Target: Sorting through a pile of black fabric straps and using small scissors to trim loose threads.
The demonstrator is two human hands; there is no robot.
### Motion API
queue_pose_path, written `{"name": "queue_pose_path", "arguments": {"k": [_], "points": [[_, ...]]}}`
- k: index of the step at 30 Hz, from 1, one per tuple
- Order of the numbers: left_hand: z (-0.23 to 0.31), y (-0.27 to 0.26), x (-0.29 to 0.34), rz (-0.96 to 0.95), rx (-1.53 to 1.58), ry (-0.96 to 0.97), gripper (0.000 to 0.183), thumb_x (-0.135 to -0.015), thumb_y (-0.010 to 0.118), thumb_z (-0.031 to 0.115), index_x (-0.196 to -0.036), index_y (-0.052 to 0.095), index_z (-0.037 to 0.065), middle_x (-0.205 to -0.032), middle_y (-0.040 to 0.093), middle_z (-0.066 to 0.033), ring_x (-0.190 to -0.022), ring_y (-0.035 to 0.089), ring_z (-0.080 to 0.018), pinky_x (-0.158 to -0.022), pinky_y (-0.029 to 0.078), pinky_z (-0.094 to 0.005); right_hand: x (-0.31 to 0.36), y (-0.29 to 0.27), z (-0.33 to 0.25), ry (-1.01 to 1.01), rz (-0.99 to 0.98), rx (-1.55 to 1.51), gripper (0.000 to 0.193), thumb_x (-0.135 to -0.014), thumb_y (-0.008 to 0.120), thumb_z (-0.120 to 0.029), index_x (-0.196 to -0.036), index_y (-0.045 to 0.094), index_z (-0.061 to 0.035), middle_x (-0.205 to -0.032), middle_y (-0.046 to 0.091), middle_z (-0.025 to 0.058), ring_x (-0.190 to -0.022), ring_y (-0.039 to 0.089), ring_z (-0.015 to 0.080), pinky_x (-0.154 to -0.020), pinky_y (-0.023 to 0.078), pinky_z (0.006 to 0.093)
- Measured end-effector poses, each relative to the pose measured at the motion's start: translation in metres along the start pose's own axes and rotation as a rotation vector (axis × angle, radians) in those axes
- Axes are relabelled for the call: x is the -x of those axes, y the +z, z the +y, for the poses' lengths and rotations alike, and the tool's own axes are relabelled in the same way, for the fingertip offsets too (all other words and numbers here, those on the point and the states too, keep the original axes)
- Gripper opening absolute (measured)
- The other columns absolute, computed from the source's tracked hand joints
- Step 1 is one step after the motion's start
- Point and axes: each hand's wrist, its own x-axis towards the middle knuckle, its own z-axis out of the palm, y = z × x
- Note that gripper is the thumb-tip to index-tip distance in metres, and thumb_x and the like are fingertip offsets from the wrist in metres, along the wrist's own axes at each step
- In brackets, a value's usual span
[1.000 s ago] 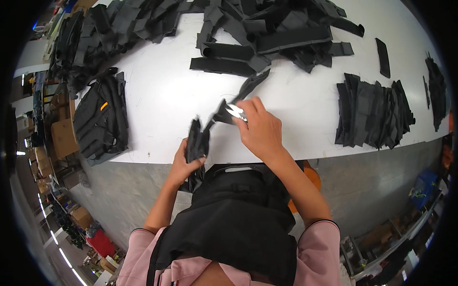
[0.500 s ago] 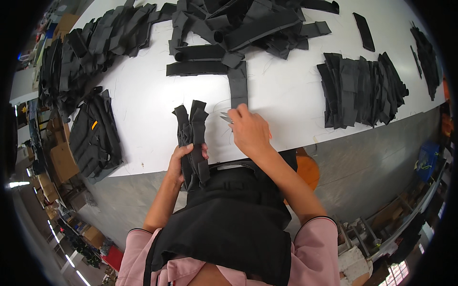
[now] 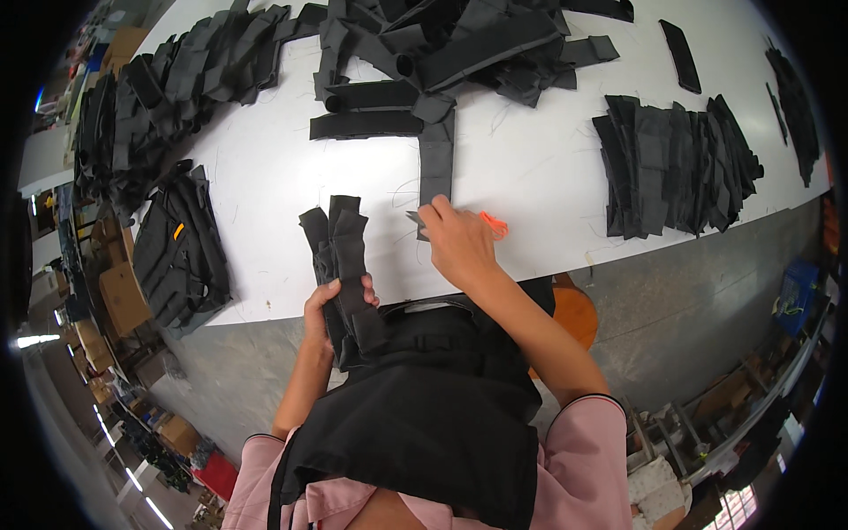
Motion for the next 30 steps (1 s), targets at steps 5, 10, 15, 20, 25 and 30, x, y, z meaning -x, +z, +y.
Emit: {"name": "queue_pose_path", "arguments": {"k": [5, 10, 15, 20, 25, 30], "points": [[0.004, 0.008, 0.001, -0.079, 0.041, -0.014, 0.045, -0.077, 0.057, 0.027, -0.105, 0.053, -0.007, -0.089, 0.059, -0.0164, -0.082, 0.060, -0.0251, -0.076, 0.050, -0.0346, -0.015, 0.012, -0.004, -0.017, -0.016, -0.039, 0.020, -0.076, 0.064, -0.009, -0.094, 0.054, -0.0082, -0.090, 0.051, 0.0068, -0.066, 0.057, 0.0289, -0.058, 0.046, 0.0388], [0.030, 0.015, -0.014, -0.028, -0.048, 0.290, 0.056, -0.075, 0.063, 0.018, -0.122, 0.043, -0.003, -0.105, 0.056, -0.0166, -0.095, 0.058, -0.0290, -0.092, 0.046, -0.0408, -0.024, 0.010, 0.022, 0.335, 0.257, -0.286, 0.039, -0.073, 0.070, -0.014, -0.107, 0.052, -0.0071, -0.098, 0.052, 0.0095, -0.079, 0.058, 0.0328, -0.067, 0.048, 0.0394], [0.030, 0.043, -0.117, -0.003, -0.314, 0.120, 0.050, -0.076, 0.066, 0.013, -0.120, 0.046, -0.002, -0.113, 0.056, -0.0116, -0.104, 0.055, -0.0242, -0.089, 0.046, -0.0370, -0.052, 0.038, 0.032, 0.549, 0.227, -0.438, 0.051, -0.073, 0.071, -0.017, -0.115, 0.045, -0.0026, -0.098, 0.057, 0.0197, -0.086, 0.059, 0.0401, -0.071, 0.048, 0.0438], [0.021, 0.051, -0.078, 0.021, -0.136, -0.079, 0.038, -0.076, 0.064, 0.024, -0.104, 0.057, -0.001, -0.086, 0.064, -0.0108, -0.079, 0.061, -0.0206, -0.076, 0.049, -0.0319, -0.001, -0.008, -0.015, 0.403, 0.196, -0.764, 0.032, -0.073, 0.070, -0.010, -0.098, 0.053, 0.0004, -0.078, 0.062, 0.0157, -0.070, 0.063, 0.0271, -0.063, 0.048, 0.0344], [0.005, 0.048, -0.013, -0.102, 0.186, -0.061, 0.053, -0.075, 0.065, 0.024, -0.119, 0.050, -0.002, -0.106, 0.061, -0.0141, -0.094, 0.061, -0.0235, -0.087, 0.048, -0.0352, 0.021, -0.036, -0.064, 0.255, 0.169, -0.942, 0.047, -0.081, 0.061, 0.003, -0.125, 0.044, -0.0019, -0.091, 0.055, 0.0092, -0.066, 0.057, 0.0150, -0.060, 0.046, 0.0281], [0.020, 0.051, -0.009, -0.044, -0.243, 0.084, 0.051, -0.073, 0.069, 0.014, -0.118, 0.049, -0.002, -0.107, 0.059, -0.0117, -0.097, 0.059, -0.0219, -0.085, 0.049, -0.0336, 0.014, -0.003, -0.061, 0.016, 0.168, -0.710, 0.044, -0.080, 0.056, 0.004, -0.122, 0.046, -0.0032, -0.086, 0.049, 0.0136, -0.073, 0.056, 0.0288, -0.064, 0.046, 0.0326]]}}
